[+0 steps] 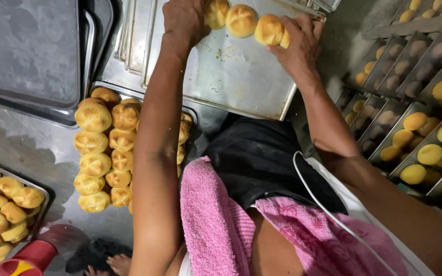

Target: Organizes and transfers baked rolls from cooling racks to trays on a production table.

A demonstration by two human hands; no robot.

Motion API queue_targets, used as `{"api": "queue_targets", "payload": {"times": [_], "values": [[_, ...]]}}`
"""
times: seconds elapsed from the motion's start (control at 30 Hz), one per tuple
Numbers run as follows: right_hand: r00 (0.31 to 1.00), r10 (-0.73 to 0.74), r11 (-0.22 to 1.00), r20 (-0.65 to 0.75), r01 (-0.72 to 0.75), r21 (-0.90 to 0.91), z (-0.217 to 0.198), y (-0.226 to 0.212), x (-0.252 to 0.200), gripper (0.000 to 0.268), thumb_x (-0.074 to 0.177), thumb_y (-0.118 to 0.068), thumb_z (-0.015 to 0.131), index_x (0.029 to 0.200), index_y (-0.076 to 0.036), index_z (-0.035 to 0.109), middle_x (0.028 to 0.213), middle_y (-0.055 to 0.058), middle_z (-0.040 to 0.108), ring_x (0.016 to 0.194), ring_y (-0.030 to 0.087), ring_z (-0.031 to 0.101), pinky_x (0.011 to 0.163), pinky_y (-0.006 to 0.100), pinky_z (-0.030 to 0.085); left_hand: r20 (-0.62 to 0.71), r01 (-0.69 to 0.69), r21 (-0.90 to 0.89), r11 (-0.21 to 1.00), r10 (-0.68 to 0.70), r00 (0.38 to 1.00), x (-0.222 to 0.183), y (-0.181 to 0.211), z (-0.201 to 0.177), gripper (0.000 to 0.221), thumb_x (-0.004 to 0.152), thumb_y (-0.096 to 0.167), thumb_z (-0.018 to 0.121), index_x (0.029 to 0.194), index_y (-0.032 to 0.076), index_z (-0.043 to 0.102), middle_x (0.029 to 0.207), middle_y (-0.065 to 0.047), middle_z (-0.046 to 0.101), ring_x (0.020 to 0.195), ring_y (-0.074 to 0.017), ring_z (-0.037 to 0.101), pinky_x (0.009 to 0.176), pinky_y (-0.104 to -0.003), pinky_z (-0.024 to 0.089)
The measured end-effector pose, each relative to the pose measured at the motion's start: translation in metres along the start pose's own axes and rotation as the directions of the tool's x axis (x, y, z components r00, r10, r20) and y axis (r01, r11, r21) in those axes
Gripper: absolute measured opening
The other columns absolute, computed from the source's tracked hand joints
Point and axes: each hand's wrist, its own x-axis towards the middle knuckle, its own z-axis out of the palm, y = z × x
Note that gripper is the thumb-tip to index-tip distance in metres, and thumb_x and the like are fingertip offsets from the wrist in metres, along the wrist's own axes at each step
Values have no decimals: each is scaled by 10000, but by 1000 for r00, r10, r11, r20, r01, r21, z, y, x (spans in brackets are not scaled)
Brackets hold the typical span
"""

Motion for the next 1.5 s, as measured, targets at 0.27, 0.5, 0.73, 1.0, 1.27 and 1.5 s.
{"api": "queue_targets", "payload": {"times": [0.27, 0.5, 0.73, 1.0, 1.27, 1.5], "values": [[992, -117, 993, -49, 117, -7, -1, -16, 20, 703, 733, -316, 1028, 1321, -148, 682, 1317, 91, 547, 1221, 378, 436, 986, 503, 440, 339, 211, 84, 974, -227, 913, 4, 36, -22, 273, 961, 189, 619, 1223, 124, 658, 1072, -137, 699, 947, -348, 671, 687, -545, 516], [981, -195, 981, -19, 195, -2, -13, -28, 10, 682, 746, -296, 1021, 1329, -162, 693, 1345, 104, 554, 1249, 372, 449, 1049, 482, 432, 83, 276, -85, 957, -269, 960, -34, 51, -67, 418, 878, 125, 661, 1267, 278, 673, 1136, -170, 641, 1080, -436, 557, 632, -530, 550], [873, -486, 868, 42, 477, 137, -34, -81, -3, 663, 761, -203, 970, 1345, -74, 684, 1422, 142, 539, 1327, 377, 457, 1154, 512, 405, -63, 612, -91, 786, -618, 784, -142, 83, -154, 582, 780, 164, 778, 1332, 285, 638, 1291, -148, 550, 1212, -539, 476, 678, -546, 578], [675, -730, 680, 103, 704, 205, -14, -179, -26, 618, 830, -275, 982, 1348, -101, 692, 1352, 157, 524, 1334, 380, 444, 1136, 486, 438, -144, 791, -167, 588, -808, 571, -295, 130, -222, 854, 636, 276, 943, 1407, 281, 574, 1401, -139, 499, 1231, -532, 442, 786, -554, 567], [401, -906, 424, 138, 854, 303, 31, -289, -52, 667, 738, -305, 939, 1334, -167, 676, 1347, 116, 536, 1296, 384, 471, 1045, 495, 467, -187, 930, -207, 303, -946, 266, -410, 132, -236, 875, 651, 260, 972, 1442, 248, 597, 1363, -127, 522, 1201, -434, 487, 931, -535, 542], [341, -921, 382, 186, 885, 268, 61, -348, -72, 642, 811, -321, 916, 1373, -184, 638, 1385, 118, 525, 1243, 382, 484, 956, 548, 418, -139, 987, -161, 32, -990, 9, -435, 104, -231, 800, 644, 233, 928, 1376, 307, 613, 1308, -87, 530, 1146, -474, 459, 789, -584, 541]]}}
